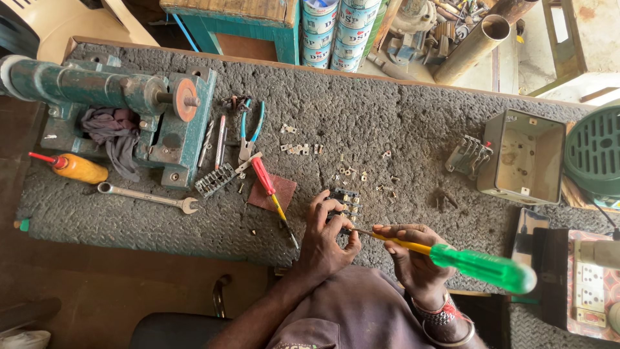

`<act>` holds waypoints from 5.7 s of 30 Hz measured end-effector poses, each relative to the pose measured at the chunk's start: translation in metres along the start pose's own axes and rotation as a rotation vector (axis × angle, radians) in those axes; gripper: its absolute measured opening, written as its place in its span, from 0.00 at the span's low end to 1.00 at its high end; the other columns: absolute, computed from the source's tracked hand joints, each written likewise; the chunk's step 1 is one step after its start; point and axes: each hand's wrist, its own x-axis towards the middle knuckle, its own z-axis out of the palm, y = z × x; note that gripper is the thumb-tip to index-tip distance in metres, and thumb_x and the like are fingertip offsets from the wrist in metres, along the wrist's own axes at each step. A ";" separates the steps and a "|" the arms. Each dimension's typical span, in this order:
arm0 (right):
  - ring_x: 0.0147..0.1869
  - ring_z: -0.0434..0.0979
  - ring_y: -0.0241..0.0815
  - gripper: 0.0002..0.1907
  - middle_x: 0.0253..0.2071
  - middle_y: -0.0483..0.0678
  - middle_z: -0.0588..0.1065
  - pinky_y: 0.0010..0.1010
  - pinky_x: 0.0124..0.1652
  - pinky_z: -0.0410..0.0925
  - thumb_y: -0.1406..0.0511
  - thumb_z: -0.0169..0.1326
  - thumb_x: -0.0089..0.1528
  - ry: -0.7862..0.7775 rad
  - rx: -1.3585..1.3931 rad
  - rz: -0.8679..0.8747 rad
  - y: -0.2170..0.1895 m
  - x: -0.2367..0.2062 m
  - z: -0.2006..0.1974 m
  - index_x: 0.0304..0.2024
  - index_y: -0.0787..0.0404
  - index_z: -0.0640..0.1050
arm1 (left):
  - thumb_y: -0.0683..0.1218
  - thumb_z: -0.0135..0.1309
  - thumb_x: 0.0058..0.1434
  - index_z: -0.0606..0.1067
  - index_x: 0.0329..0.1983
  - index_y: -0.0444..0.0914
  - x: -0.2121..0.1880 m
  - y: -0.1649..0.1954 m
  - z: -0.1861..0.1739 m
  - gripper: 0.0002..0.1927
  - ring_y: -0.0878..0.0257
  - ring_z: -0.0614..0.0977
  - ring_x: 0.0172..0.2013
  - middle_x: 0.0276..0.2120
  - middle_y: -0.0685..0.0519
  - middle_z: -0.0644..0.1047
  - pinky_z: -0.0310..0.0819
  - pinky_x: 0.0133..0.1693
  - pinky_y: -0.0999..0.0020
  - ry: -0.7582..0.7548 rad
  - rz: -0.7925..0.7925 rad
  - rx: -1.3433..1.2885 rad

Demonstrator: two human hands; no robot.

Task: The person assembles small electrical components on a workbench, using a screwdriver to tighten screws on a black terminal block. They handle screws, washers, and metal terminals, placing them into the block and securing them with the screwdriver.

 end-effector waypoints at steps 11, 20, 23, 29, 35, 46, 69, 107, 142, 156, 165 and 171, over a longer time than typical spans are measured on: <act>0.48 0.87 0.45 0.09 0.42 0.53 0.82 0.29 0.42 0.81 0.68 0.59 0.63 -0.134 -0.264 -0.013 -0.021 0.020 -0.002 0.44 0.61 0.75 | 0.41 0.62 0.50 0.73 0.33 0.38 0.003 0.001 -0.002 0.10 0.38 0.65 0.67 0.51 0.44 0.67 0.67 0.63 0.40 0.009 0.010 -0.017; 0.42 0.87 0.40 0.09 0.40 0.49 0.84 0.27 0.36 0.78 0.65 0.62 0.62 -0.199 -0.496 -0.053 -0.018 0.021 0.001 0.43 0.57 0.77 | 0.41 0.63 0.49 0.73 0.34 0.38 0.000 0.000 -0.001 0.12 0.37 0.66 0.66 0.51 0.44 0.68 0.66 0.63 0.40 0.020 0.026 0.004; 0.42 0.87 0.40 0.09 0.39 0.50 0.83 0.27 0.36 0.79 0.67 0.62 0.60 -0.219 -0.423 -0.082 -0.015 0.023 0.004 0.42 0.56 0.78 | 0.41 0.63 0.49 0.73 0.34 0.38 0.001 0.000 -0.001 0.12 0.36 0.67 0.67 0.51 0.44 0.69 0.67 0.64 0.40 0.037 0.045 0.005; 0.48 0.88 0.49 0.09 0.41 0.53 0.81 0.34 0.44 0.83 0.68 0.59 0.68 -0.224 -0.190 -0.193 -0.015 0.022 0.003 0.48 0.63 0.74 | 0.40 0.62 0.50 0.73 0.35 0.38 0.000 0.000 0.001 0.11 0.36 0.67 0.66 0.50 0.44 0.69 0.69 0.63 0.41 0.006 0.017 0.016; 0.48 0.88 0.48 0.09 0.43 0.54 0.81 0.32 0.42 0.82 0.65 0.56 0.68 -0.180 -0.234 -0.096 -0.016 0.020 -0.008 0.47 0.63 0.74 | 0.40 0.62 0.51 0.72 0.34 0.38 0.001 0.001 0.001 0.11 0.37 0.67 0.67 0.51 0.44 0.69 0.69 0.63 0.41 0.035 0.028 0.033; 0.48 0.88 0.46 0.10 0.43 0.52 0.82 0.29 0.40 0.81 0.63 0.58 0.68 -0.202 -0.304 -0.073 -0.023 0.024 -0.004 0.47 0.61 0.73 | 0.41 0.62 0.50 0.72 0.35 0.38 0.000 0.001 0.000 0.12 0.37 0.66 0.67 0.51 0.44 0.69 0.69 0.63 0.41 0.028 0.020 0.009; 0.47 0.88 0.44 0.11 0.46 0.54 0.82 0.29 0.40 0.82 0.75 0.53 0.63 -0.433 -0.221 -0.033 -0.029 0.044 0.006 0.48 0.62 0.79 | 0.43 0.65 0.50 0.73 0.34 0.37 0.002 -0.001 0.001 0.13 0.36 0.67 0.66 0.51 0.43 0.70 0.67 0.63 0.39 0.032 0.040 0.029; 0.43 0.85 0.35 0.15 0.40 0.47 0.82 0.25 0.40 0.79 0.68 0.70 0.57 -0.246 -0.068 0.050 -0.003 0.049 -0.019 0.43 0.60 0.78 | 0.51 0.65 0.55 0.73 0.55 0.34 0.081 0.011 -0.046 0.28 0.55 0.84 0.42 0.41 0.43 0.81 0.81 0.46 0.60 -0.264 0.574 -0.548; 0.38 0.86 0.38 0.16 0.38 0.48 0.83 0.23 0.37 0.79 0.64 0.72 0.55 -0.247 -0.159 0.010 -0.005 0.046 -0.025 0.43 0.58 0.81 | 0.45 0.66 0.64 0.39 0.82 0.42 0.075 0.007 -0.027 0.55 0.57 0.86 0.48 0.47 0.42 0.81 0.87 0.53 0.56 -0.508 0.293 -0.775; 0.34 0.86 0.37 0.16 0.34 0.44 0.83 0.24 0.31 0.77 0.60 0.70 0.51 -0.303 -0.333 -0.066 -0.030 0.072 -0.010 0.37 0.58 0.79 | 0.43 0.64 0.64 0.41 0.81 0.42 0.077 0.014 -0.038 0.52 0.55 0.87 0.45 0.44 0.44 0.83 0.87 0.52 0.57 -0.417 0.354 -0.724; 0.44 0.86 0.42 0.12 0.43 0.52 0.82 0.29 0.39 0.82 0.65 0.63 0.61 -0.392 -0.033 0.088 -0.024 0.064 -0.020 0.43 0.64 0.79 | 0.43 0.60 0.68 0.43 0.81 0.42 0.076 0.009 -0.043 0.47 0.57 0.88 0.47 0.48 0.46 0.83 0.86 0.52 0.57 -0.423 0.322 -0.642; 0.44 0.86 0.39 0.15 0.40 0.47 0.84 0.26 0.39 0.79 0.66 0.71 0.52 -0.372 -0.208 0.057 0.000 0.052 -0.021 0.39 0.60 0.81 | 0.41 0.64 0.63 0.47 0.81 0.42 0.073 0.012 -0.043 0.50 0.57 0.88 0.45 0.45 0.48 0.84 0.85 0.54 0.56 -0.412 0.246 -0.648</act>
